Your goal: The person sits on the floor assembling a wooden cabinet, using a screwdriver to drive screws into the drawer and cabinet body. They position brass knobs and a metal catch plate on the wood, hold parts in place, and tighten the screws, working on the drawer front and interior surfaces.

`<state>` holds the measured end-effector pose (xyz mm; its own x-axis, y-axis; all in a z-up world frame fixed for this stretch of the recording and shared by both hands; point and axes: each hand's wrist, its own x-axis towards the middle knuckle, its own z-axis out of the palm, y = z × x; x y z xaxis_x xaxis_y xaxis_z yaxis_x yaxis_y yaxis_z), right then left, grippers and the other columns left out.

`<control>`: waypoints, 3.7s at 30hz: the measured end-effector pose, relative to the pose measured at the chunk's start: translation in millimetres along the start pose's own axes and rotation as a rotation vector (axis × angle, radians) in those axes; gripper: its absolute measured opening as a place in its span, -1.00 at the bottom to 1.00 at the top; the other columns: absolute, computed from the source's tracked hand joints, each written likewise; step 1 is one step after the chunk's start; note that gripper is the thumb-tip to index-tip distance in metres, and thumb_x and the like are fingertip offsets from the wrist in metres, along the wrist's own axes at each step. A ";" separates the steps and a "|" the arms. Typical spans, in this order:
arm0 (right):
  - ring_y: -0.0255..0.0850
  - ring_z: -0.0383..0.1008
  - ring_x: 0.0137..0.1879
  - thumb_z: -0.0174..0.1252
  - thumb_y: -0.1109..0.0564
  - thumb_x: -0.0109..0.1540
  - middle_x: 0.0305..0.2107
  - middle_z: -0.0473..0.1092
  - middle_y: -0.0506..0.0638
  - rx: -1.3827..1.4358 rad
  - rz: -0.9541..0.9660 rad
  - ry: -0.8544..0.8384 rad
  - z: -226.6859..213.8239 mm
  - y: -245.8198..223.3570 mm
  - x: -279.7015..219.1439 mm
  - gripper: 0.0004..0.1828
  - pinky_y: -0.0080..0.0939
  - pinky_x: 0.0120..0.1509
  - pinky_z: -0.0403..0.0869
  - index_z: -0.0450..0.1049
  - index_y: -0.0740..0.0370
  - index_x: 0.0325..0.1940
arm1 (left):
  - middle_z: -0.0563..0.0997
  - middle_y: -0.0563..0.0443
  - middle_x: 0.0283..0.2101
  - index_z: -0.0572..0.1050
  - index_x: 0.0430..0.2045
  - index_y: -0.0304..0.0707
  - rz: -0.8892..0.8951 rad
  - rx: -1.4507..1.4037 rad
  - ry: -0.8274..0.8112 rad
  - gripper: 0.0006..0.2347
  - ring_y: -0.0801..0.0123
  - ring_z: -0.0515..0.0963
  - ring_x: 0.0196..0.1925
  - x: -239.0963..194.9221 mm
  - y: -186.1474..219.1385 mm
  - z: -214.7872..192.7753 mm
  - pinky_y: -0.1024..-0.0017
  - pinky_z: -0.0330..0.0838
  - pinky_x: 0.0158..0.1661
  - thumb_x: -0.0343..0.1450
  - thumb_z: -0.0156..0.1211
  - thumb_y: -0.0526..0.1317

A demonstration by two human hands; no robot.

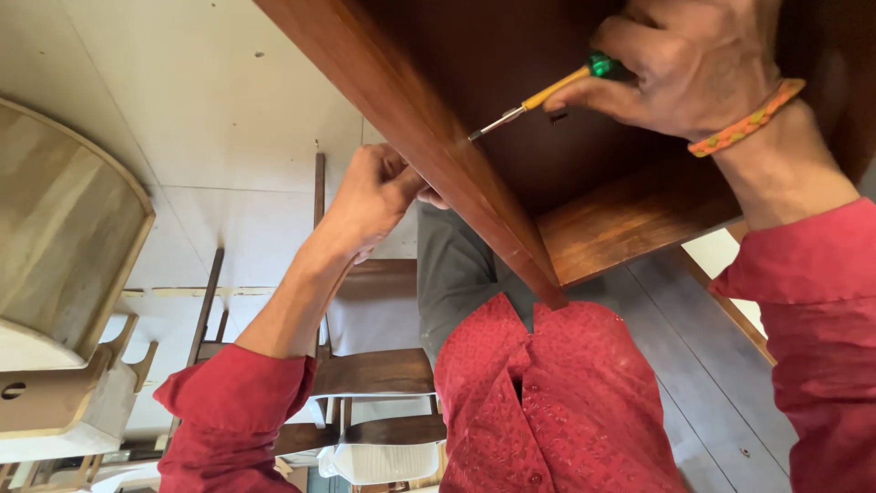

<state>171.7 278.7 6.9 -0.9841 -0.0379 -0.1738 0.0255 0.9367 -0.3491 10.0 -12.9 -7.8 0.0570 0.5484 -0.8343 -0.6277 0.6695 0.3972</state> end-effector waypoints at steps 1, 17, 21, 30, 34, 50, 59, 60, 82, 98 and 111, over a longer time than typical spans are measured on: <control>-0.23 0.35 -0.43 0.39 -0.48 0.19 -0.60 0.29 -0.11 0.001 -0.002 0.002 -0.3 0.4 0.3 -0.36 -0.19 -0.32 0.30 0.55 0.13 -0.48 | 0.73 -0.15 -0.29 0.60 -0.24 -0.55 0.001 0.001 0.003 -0.77 0.32 0.72 -0.28 -0.9 -0.3 2.0 0.40 0.63 -0.16 0.53 0.02 -0.30; -0.16 0.36 -0.54 0.31 -0.46 0.26 -0.69 0.31 -0.06 0.006 0.117 -0.232 -0.5 -1.2 1.8 -0.36 -0.20 -0.47 0.32 0.53 0.13 -0.49 | 0.74 -0.16 -0.34 0.59 -0.32 -0.55 0.093 0.145 0.061 -0.73 0.30 0.75 -0.25 -4.0 -8.0 5.0 0.39 0.59 -0.15 0.53 0.00 -0.24; -0.14 0.37 -0.56 0.29 -0.48 0.27 -0.68 0.32 -0.03 0.021 0.149 -0.299 -2.6 -2.3 3.6 -0.34 -0.18 -0.49 0.33 0.53 0.14 -0.50 | 0.74 -0.10 -0.34 0.58 -0.27 -0.51 0.123 0.138 0.073 -0.74 0.42 0.74 -0.27 -3.5 -14.2 5.2 0.48 0.57 -0.19 0.55 0.00 -0.21; -0.04 0.43 -0.55 0.24 -0.47 0.23 -0.63 0.40 0.07 0.127 0.226 -0.441 -11.1 -5.1 23.5 -0.34 -0.07 -0.47 0.40 0.65 0.21 -0.33 | 0.73 -0.03 -0.42 0.62 -0.15 -0.42 0.035 0.229 0.155 -0.73 0.55 0.52 -0.50 -6.7 -5.2 11.5 0.51 0.27 -0.53 0.53 0.05 -0.17; 0.02 0.44 -0.57 0.24 -0.49 0.19 -0.66 0.41 0.15 0.189 0.358 -0.607 -21.7 -10.8 40.9 -0.29 0.00 -0.47 0.42 0.67 0.27 -0.31 | 0.74 -0.04 -0.38 0.58 -0.07 -0.43 0.136 0.151 0.126 -0.73 0.54 0.72 -0.33 -4.7 -14.7 9.7 0.56 0.44 -0.41 0.53 0.02 -0.20; 0.12 0.56 -0.32 0.15 -0.61 0.20 -0.46 0.54 0.19 0.152 0.540 -0.767 -27.2 -21.8 41.0 -0.23 0.08 -0.16 0.51 0.69 0.12 -0.09 | 0.74 -0.08 -0.28 0.55 -0.01 -0.43 0.149 0.192 0.117 -0.73 0.38 0.76 -0.23 -12.0 -7.4 4.7 0.48 0.57 -0.19 0.55 -0.01 -0.22; 0.05 0.51 -0.28 0.19 -0.24 0.41 -0.40 0.48 0.12 0.385 0.681 -0.277 -10.3 -56.4 -45.8 -0.53 0.04 -0.16 0.46 0.53 0.24 -0.21 | 0.65 0.05 -0.18 0.50 0.07 -0.48 0.212 -0.375 0.206 -0.70 0.46 0.61 -0.18 -19.0 -49.0 27.0 0.44 0.54 -0.09 0.55 0.09 -0.20; -0.01 0.51 -0.30 0.24 -0.13 0.40 -0.41 0.47 0.10 0.515 0.775 -0.183 -5.3 -61.9 -52.7 -0.64 -0.01 -0.18 0.46 0.51 0.25 -0.14 | 0.64 0.03 -0.19 0.51 0.07 -0.51 0.225 -0.457 0.247 -0.69 0.45 0.59 -0.19 -17.5 -55.8 32.3 0.43 0.53 -0.09 0.55 0.14 -0.20; -0.09 0.56 -0.37 0.28 0.19 0.18 -0.45 0.52 0.06 0.686 1.020 0.192 48.5 -124.0 -34.0 -0.75 -0.10 -0.24 0.49 0.47 0.29 -0.10 | 0.48 0.18 -0.34 0.58 -0.02 -0.49 0.251 -0.431 0.371 -0.74 0.56 0.34 -0.32 -16.2 -66.0 34.7 0.52 0.26 -0.24 0.56 0.17 -0.20; -0.35 0.43 -0.30 0.17 0.30 0.37 -0.24 0.44 0.04 1.167 0.957 0.454 -91.1 -155.0 -102.2 -0.89 -0.39 -0.22 0.42 0.40 0.32 -0.04 | 0.70 -0.03 -0.16 0.56 0.06 -0.44 0.417 -0.459 0.346 -0.65 0.45 0.68 -0.19 80.6 -22.0 133.3 0.46 0.60 -0.12 0.50 0.21 -0.12; -0.26 0.45 -0.30 0.18 0.29 0.43 -0.23 0.42 0.16 1.262 0.927 0.530 -92.2 -139.4 -123.4 -0.89 -0.38 -0.30 0.40 0.37 0.35 -0.05 | 0.72 -0.03 -0.38 0.65 -0.03 -0.15 0.341 -0.252 0.471 -0.58 0.33 0.72 -0.36 139.6 33.1 215.5 0.38 0.56 -0.25 0.37 0.28 0.11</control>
<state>273.4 184.8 161.9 -0.4935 0.7007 -0.5152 0.4585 -0.2938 -0.8387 164.5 193.7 -28.7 -0.4904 0.3924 -0.7781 -0.7172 0.3255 0.6162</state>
